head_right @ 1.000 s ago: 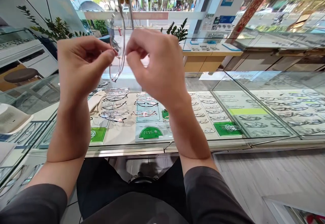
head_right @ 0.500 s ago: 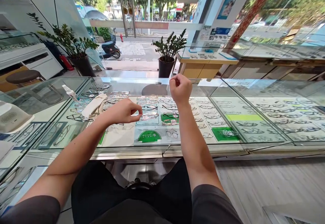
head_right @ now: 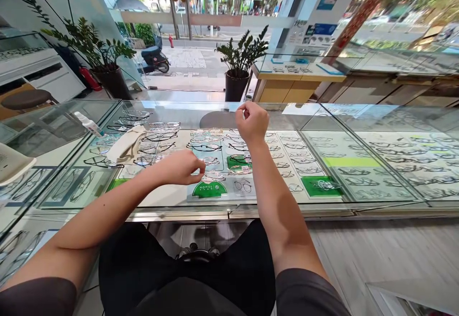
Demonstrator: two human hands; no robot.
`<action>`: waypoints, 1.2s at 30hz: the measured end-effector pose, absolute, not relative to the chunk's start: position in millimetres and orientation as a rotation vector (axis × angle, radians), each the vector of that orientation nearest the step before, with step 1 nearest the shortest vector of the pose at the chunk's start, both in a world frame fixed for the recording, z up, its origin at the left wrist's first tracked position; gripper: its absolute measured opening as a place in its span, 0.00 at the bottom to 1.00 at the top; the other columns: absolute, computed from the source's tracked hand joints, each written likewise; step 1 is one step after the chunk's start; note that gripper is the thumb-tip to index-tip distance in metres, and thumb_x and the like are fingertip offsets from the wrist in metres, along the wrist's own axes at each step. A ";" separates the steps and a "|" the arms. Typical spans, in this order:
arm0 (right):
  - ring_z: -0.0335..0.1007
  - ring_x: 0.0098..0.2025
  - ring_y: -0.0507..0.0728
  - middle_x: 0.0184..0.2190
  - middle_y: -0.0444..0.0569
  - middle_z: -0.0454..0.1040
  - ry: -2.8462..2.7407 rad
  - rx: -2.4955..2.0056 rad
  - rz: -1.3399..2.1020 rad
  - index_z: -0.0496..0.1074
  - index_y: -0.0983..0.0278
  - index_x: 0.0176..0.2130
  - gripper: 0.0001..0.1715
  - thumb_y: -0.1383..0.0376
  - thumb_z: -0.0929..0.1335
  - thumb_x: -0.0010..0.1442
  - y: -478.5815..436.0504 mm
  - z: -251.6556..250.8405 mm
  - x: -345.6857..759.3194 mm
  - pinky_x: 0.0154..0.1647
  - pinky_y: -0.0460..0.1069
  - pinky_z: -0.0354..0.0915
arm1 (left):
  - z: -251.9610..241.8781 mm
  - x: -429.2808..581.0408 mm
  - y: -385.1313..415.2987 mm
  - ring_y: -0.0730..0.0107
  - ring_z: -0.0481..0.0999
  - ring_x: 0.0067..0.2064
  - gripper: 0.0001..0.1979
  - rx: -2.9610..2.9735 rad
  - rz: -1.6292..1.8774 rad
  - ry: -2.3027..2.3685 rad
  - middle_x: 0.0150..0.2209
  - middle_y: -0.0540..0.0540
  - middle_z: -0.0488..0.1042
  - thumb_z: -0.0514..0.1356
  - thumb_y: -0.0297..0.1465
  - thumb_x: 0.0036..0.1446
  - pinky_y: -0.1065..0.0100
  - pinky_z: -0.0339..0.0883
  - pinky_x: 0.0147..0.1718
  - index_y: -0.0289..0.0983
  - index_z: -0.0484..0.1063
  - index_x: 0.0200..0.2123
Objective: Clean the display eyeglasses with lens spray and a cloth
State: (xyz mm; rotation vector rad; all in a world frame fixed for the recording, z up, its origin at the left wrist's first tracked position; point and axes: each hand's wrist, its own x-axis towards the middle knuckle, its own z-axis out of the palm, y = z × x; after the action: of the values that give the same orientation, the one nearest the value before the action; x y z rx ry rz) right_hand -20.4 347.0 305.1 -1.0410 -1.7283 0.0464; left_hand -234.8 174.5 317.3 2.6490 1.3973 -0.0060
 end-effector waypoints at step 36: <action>0.58 0.25 0.55 0.20 0.42 0.61 -1.801 -1.023 0.115 0.72 0.60 0.27 0.08 0.66 0.66 0.56 339.4 304.1 -29.0 0.31 0.52 0.54 | 286.9 -256.0 205.0 0.65 0.75 0.33 0.13 2.704 0.341 1.512 0.31 0.46 0.82 0.61 0.32 0.67 0.48 0.56 0.61 0.38 0.84 0.32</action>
State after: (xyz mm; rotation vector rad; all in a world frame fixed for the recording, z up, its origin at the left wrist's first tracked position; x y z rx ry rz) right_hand -29.0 339.4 304.1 -1.0226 -1.8009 0.1153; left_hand -256.0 205.0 286.9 2.7044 1.5119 0.3414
